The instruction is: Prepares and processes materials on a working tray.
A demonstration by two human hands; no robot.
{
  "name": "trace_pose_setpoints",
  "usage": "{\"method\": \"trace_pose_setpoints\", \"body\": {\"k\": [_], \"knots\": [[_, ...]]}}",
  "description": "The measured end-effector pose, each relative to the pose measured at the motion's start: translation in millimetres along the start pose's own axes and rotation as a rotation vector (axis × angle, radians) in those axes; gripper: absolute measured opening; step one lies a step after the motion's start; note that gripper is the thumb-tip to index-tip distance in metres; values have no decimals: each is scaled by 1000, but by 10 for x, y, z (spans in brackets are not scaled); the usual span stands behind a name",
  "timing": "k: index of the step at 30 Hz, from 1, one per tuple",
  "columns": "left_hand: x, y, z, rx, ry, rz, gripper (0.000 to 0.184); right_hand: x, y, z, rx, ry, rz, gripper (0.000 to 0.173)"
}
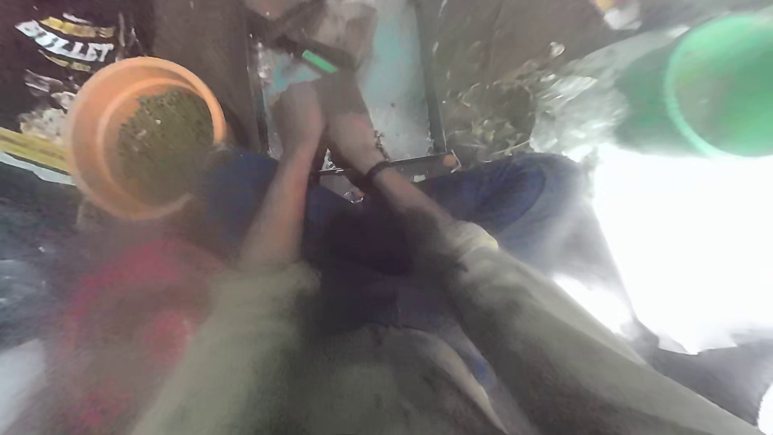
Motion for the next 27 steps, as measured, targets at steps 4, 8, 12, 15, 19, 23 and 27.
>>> {"method": "trace_pose_setpoints", "body": {"k": [4,8,12,15,19,23,27], "knots": [[-19,74,17,8,-29,-22,19,-136,-138,-607,-46,-50,94,45],[-40,99,-36,39,-31,-62,22,-226,-160,-678,50,-106,-9,58],[21,60,-4,39,-16,-75,26,-171,20,-556,-27,-64,30,48],[30,45,-49,13,-21,-51,27,-21,199,-408,32,-58,43,30],[11,66,-114,-18,41,-21,25,119,191,-99,-3,26,27,39],[15,32,-86,-21,21,-14,23,94,51,96,-11,-15,77,39],[-8,61,-65,-3,-37,-1,19,10,-30,-61,7,-22,27,37]]}}
Point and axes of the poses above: each hand's wrist, its own z-axis towards the middle knuckle, its own y-axis out of the back of the hand, x = y × z, the point moved 4 cm from there along z, towards the middle knuckle, and after that the axes turned 5 degrees about z, right-handed, at the moved point
